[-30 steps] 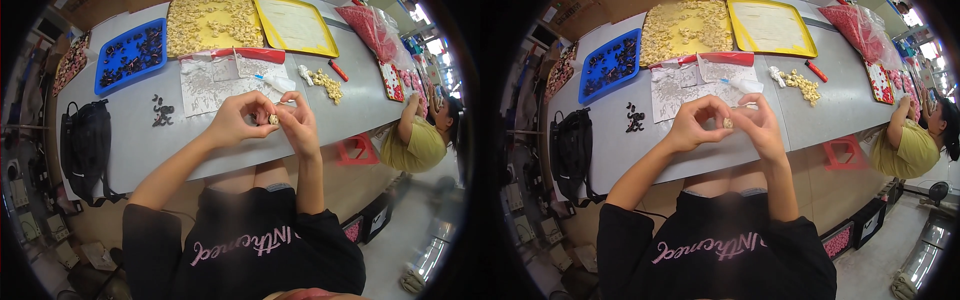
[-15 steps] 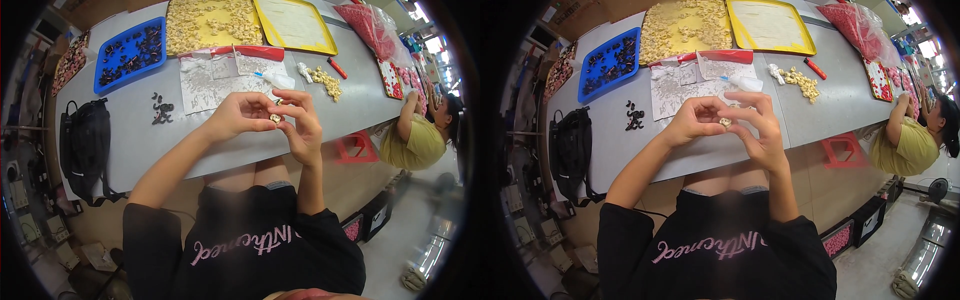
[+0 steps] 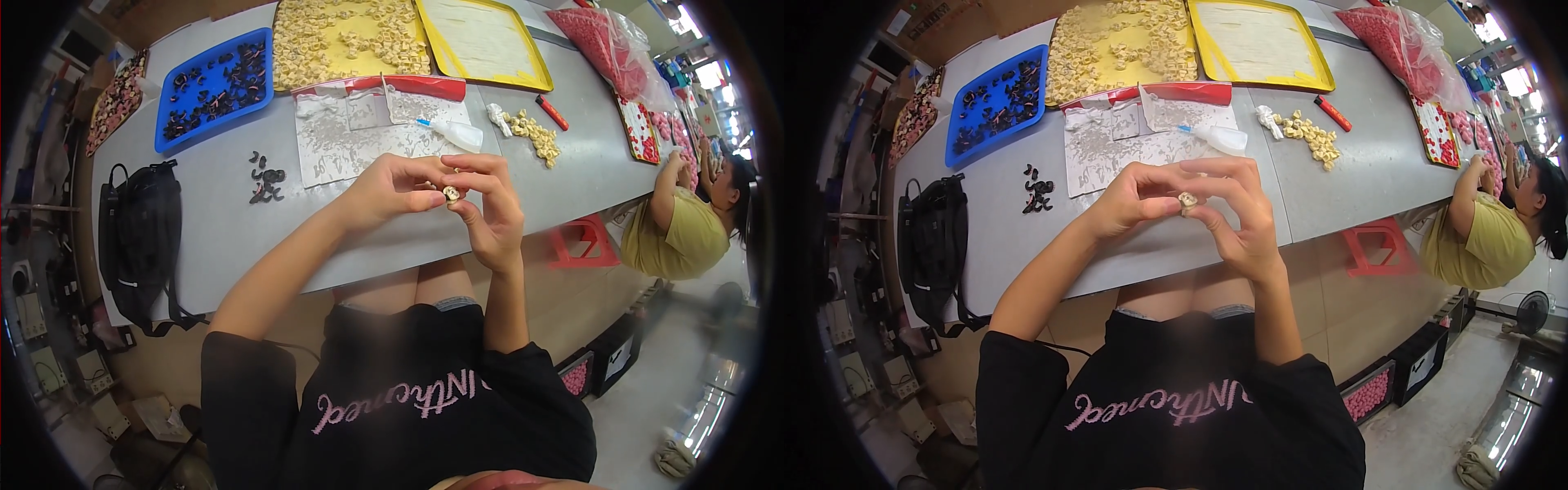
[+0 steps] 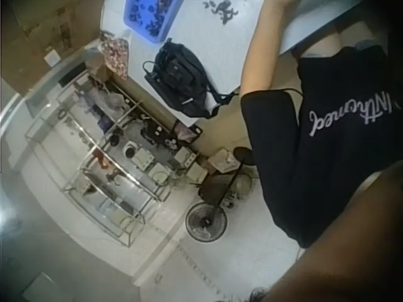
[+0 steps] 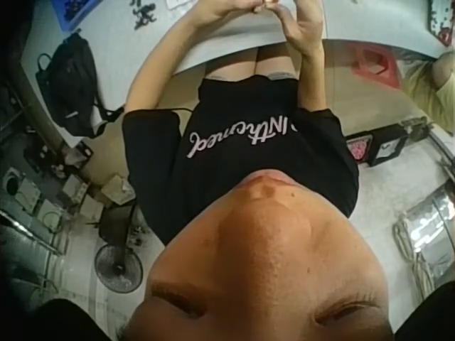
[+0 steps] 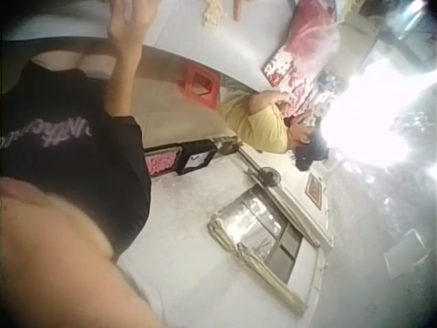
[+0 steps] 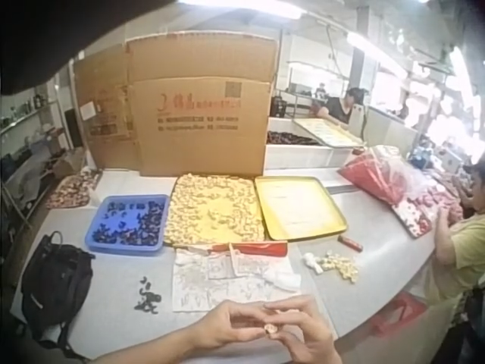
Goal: Manually glue small black components onto yellow toy bases to assemble figurines.
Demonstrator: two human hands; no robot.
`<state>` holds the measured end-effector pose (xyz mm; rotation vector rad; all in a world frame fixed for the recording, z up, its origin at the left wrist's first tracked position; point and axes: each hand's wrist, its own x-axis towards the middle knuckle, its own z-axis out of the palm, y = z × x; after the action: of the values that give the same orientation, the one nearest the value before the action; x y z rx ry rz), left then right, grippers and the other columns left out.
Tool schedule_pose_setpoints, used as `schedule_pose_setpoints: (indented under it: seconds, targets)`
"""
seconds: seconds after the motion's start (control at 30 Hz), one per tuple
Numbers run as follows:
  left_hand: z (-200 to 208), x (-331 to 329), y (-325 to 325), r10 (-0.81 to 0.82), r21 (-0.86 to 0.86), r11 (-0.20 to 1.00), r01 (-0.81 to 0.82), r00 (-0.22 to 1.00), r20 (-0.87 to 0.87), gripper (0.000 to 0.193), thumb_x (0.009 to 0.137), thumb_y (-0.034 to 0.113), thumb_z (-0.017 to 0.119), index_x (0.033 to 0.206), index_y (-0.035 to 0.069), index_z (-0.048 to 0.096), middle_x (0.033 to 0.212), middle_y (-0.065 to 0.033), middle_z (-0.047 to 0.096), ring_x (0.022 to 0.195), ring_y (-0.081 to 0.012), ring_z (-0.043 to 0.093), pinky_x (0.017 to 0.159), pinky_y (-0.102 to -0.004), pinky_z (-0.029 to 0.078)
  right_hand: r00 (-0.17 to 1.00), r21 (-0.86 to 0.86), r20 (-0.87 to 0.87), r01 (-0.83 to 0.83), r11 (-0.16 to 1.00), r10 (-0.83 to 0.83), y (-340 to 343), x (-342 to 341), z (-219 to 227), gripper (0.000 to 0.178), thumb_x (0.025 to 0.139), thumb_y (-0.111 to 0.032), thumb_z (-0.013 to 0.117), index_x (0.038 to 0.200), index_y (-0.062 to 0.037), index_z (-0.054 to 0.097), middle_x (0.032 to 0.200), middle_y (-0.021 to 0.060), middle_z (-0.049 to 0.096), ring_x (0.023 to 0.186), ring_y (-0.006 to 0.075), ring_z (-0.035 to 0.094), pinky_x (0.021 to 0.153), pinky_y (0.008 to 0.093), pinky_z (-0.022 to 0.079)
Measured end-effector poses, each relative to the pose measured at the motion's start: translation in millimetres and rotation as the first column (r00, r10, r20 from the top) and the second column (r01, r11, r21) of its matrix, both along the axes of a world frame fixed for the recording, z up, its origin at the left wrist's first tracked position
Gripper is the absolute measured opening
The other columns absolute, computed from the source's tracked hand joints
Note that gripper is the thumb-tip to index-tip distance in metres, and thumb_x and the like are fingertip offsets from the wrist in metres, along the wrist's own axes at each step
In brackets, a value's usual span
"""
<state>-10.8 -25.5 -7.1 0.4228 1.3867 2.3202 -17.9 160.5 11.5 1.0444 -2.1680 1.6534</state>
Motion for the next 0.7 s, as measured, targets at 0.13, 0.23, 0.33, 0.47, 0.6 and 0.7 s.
schedule_pose_setpoints:
  seconds: [0.13, 0.23, 0.33, 0.47, 0.6, 0.7]
  targets:
    - [0, 2, 0, -0.001, -0.014, 1.000, 0.001, 1.000, -0.013, 0.022, 0.083, 0.005, 0.063, 0.102, -0.003, 0.066, 0.104, -0.0070, 0.062, 0.091, -0.0112, 0.056, 0.079, -0.0247, 0.045, 0.999, 0.044, -0.052, -0.005, 0.999, 0.007, -1, 0, 3, 0.024, 0.075, -0.001, 0.068, 0.099, -0.0048, 0.065, 0.107, 0.0109, 0.064, 0.096, 0.0259, 0.055, 0.084, 0.0344, 0.044]
    - [-3, 1, 1, 0.034, 0.016, 0.999, -0.033, 0.997, -0.065, 0.019, 0.082, 0.004, 0.061, 0.100, -0.004, 0.066, 0.101, -0.0064, 0.061, 0.090, -0.0108, 0.056, 0.080, -0.0249, 0.045, 0.994, 0.066, -0.106, 0.013, 0.998, -0.006, -4, -1, 0, 0.024, 0.074, 0.000, 0.068, 0.097, -0.0042, 0.065, 0.102, 0.0098, 0.064, 0.094, 0.0263, 0.055, 0.082, 0.0345, 0.044]
    - [-4, -2, -2, 0.030, -0.002, 1.000, -0.030, 0.996, -0.087, 0.017, 0.081, 0.001, 0.060, 0.097, -0.004, 0.065, 0.097, -0.0055, 0.060, 0.089, -0.0107, 0.055, 0.080, -0.0253, 0.045, 0.995, 0.062, -0.098, 0.020, 0.998, -0.014, -9, -1, -4, 0.022, 0.073, 0.001, 0.067, 0.095, -0.0036, 0.063, 0.098, 0.0092, 0.064, 0.093, 0.0268, 0.055, 0.081, 0.0349, 0.043]
    - [1, -3, 0, 0.064, 0.019, 0.998, -0.063, 0.994, -0.084, 0.017, 0.081, 0.002, 0.061, 0.095, -0.005, 0.063, 0.094, -0.0033, 0.057, 0.088, -0.0094, 0.054, 0.078, -0.0246, 0.045, 0.989, 0.063, -0.142, 0.051, 0.997, -0.042, -14, -4, -3, 0.025, 0.070, 0.005, 0.064, 0.093, -0.0031, 0.062, 0.096, 0.0092, 0.063, 0.090, 0.0277, 0.055, 0.079, 0.0353, 0.044]
    - [-13, -6, 4, 0.105, 0.000, 0.994, -0.105, 0.990, -0.091, 0.026, 0.080, 0.009, 0.066, 0.102, -0.005, 0.062, 0.092, -0.0014, 0.058, 0.090, -0.0097, 0.055, 0.079, -0.0253, 0.047, 0.982, 0.016, -0.169, 0.088, 0.996, -0.084, -18, -2, -2, 0.032, 0.066, 0.009, 0.064, 0.095, -0.0022, 0.061, 0.096, 0.0130, 0.062, 0.088, 0.0310, 0.056, 0.080, 0.0376, 0.044]
    - [-26, -2, -6, 0.130, -0.011, 0.991, -0.130, 0.991, -0.027, 0.036, 0.078, 0.015, 0.067, 0.105, -0.008, 0.061, 0.098, -0.0040, 0.057, 0.091, -0.0119, 0.056, 0.079, -0.0260, 0.048, 0.981, 0.026, -0.185, 0.062, 0.998, -0.056, -26, -1, -7, 0.031, 0.069, 0.007, 0.062, 0.098, -0.0023, 0.060, 0.097, 0.0137, 0.060, 0.091, 0.0321, 0.055, 0.083, 0.0386, 0.043]
